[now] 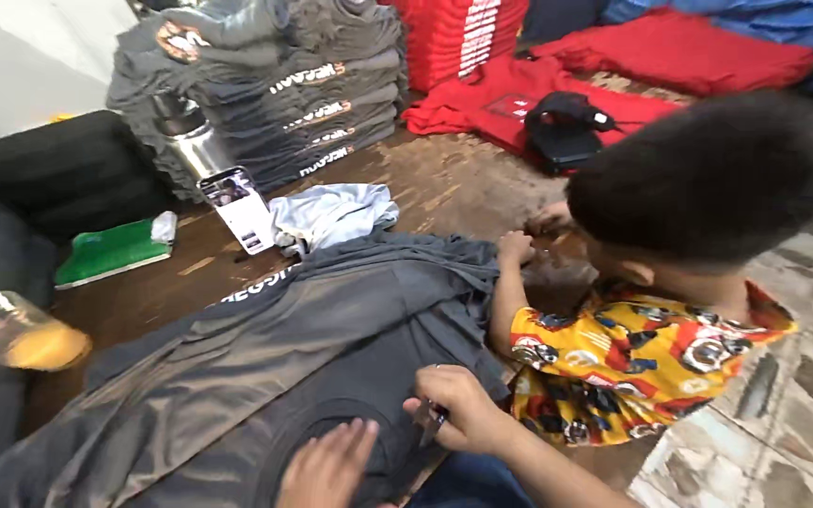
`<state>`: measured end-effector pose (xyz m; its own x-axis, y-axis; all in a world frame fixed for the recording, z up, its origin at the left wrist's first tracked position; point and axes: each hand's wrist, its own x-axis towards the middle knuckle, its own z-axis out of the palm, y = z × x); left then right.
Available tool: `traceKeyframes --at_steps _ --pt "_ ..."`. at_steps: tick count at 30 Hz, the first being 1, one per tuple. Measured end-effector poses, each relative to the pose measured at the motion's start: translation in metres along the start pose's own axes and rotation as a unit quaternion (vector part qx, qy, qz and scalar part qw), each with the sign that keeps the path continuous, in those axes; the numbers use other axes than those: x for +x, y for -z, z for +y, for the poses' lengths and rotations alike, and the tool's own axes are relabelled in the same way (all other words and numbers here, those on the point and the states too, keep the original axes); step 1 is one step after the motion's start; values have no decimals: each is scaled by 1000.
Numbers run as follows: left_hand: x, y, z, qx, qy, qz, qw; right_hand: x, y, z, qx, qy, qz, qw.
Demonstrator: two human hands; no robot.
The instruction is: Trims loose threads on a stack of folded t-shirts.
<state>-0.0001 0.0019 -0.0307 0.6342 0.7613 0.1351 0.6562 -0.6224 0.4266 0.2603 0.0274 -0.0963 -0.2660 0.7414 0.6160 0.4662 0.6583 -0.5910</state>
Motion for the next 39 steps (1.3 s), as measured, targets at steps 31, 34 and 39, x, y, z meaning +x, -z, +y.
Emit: traceKeyframes --at_steps 31,34,39 --pt "22 -56 34 -206 -7 377 903 14 -2 -62 -51 122 31 991" --pt "26 -63 30 -220 -27 394 892 13 0 -69 -35 121 25 992" --pt "35 -69 36 -242 -5 389 889 9 1 -66 20 78 31 996"
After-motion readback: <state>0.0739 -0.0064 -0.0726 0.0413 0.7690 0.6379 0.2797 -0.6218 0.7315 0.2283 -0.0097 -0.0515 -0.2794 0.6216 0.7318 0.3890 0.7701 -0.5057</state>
